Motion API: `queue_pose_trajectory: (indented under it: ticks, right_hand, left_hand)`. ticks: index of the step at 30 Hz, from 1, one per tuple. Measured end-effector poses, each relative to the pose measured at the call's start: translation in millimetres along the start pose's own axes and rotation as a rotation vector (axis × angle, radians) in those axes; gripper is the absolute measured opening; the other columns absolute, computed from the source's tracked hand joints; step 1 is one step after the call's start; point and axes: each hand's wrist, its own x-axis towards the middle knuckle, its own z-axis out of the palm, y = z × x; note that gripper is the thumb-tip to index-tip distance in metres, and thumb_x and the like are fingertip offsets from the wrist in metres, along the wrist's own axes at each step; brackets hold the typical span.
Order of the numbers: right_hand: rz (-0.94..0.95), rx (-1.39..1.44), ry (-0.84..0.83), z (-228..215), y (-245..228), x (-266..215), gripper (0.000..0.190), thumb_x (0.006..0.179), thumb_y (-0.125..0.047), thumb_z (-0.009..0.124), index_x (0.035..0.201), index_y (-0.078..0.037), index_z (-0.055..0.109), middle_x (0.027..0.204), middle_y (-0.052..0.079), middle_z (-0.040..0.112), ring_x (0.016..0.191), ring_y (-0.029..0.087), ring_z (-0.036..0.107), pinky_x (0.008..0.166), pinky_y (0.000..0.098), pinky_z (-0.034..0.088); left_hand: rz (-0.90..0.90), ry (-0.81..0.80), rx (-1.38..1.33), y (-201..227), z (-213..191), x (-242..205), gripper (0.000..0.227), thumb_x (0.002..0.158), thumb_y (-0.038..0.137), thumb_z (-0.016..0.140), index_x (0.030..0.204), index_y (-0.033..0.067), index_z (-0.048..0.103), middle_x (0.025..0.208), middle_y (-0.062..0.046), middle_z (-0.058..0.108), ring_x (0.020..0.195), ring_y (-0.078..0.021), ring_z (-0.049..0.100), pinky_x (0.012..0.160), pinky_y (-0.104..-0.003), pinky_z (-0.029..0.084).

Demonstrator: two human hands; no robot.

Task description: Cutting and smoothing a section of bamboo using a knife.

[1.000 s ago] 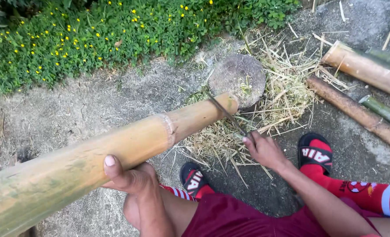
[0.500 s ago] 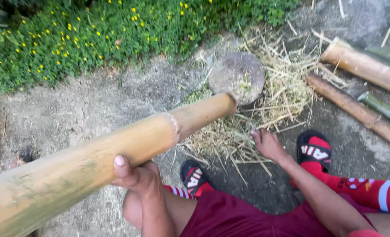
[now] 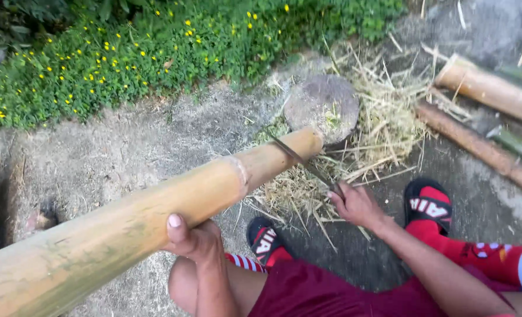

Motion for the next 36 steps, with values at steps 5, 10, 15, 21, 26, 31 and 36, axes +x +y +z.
queue_pose_trajectory:
  ticks: [5,10,15,21,26,31,36]
  right_hand:
    - [0.066,0.095,0.11,13,51,18,0.043,0.104,-0.042,0.046,0.107,-0.003,0.064,0.067,0.021,0.068,0.064,0.042,0.071,0.06,0.0553,0.06]
    - [-0.261,0.02,0.231,18,33,6,0.042,0.103,-0.041,0.051,0.099,0.0,0.061,0.069,0.02,0.067,0.061,0.041,0.067,0.056,0.0556,0.054]
    - [0.045,-0.013,0.09,12,29,8,0.047,0.108,-0.044,0.046,0.095,-0.002,0.061,0.059,0.02,0.064,0.051,0.036,0.065,0.055,0.0536,0.057]
    - [0.202,-0.049,0.017,25,76,22,0.045,0.109,-0.042,0.037,0.099,-0.005,0.062,0.061,0.013,0.067,0.05,0.033,0.074,0.048,0.049,0.063]
    - [-0.084,-0.185,0.143,17,29,1,0.042,0.1,-0.043,0.048,0.104,-0.003,0.059,0.061,0.017,0.068,0.051,0.036,0.071,0.052,0.0497,0.06]
    - [0.252,-0.106,0.022,26,71,23,0.045,0.107,-0.042,0.039,0.107,-0.002,0.06,0.065,0.016,0.072,0.053,0.035,0.076,0.052,0.0495,0.065]
    - [-0.475,-0.429,0.62,48,59,3,0.055,0.101,-0.052,0.038,0.119,-0.004,0.059,0.066,0.011,0.066,0.047,0.03,0.062,0.044,0.0431,0.056]
  left_hand:
    - [-0.013,0.029,-0.021,0,3,-2,0.089,0.075,0.035,0.082,0.144,0.001,0.036,0.13,-0.015,0.053,0.117,-0.0297,0.059,0.108,-0.048,0.053]
    - [0.03,0.021,-0.015,-4,-16,-4,0.087,0.08,0.033,0.083,0.147,0.0005,0.038,0.134,-0.015,0.052,0.121,-0.0285,0.058,0.111,-0.047,0.052]
    - [-0.006,0.101,-0.027,-2,-1,-1,0.094,0.077,0.03,0.084,0.149,0.0044,0.03,0.138,-0.015,0.049,0.122,-0.0291,0.057,0.111,-0.048,0.052]
    - [0.052,0.121,-0.009,-10,-13,6,0.101,0.078,0.03,0.084,0.152,0.0081,0.02,0.143,-0.015,0.044,0.128,-0.0287,0.053,0.116,-0.048,0.049]
    - [0.023,0.091,0.0,-4,-8,4,0.1,0.08,0.03,0.084,0.154,0.0065,0.021,0.143,-0.017,0.043,0.128,-0.0308,0.052,0.116,-0.049,0.048]
    - [0.086,0.109,0.003,-10,-7,7,0.101,0.079,0.03,0.083,0.153,0.0086,0.019,0.144,-0.016,0.042,0.13,-0.0301,0.051,0.117,-0.049,0.048]
    - [0.014,0.106,-0.027,-8,-8,5,0.099,0.079,0.028,0.083,0.154,0.0046,0.023,0.143,-0.016,0.044,0.127,-0.0305,0.053,0.115,-0.049,0.049]
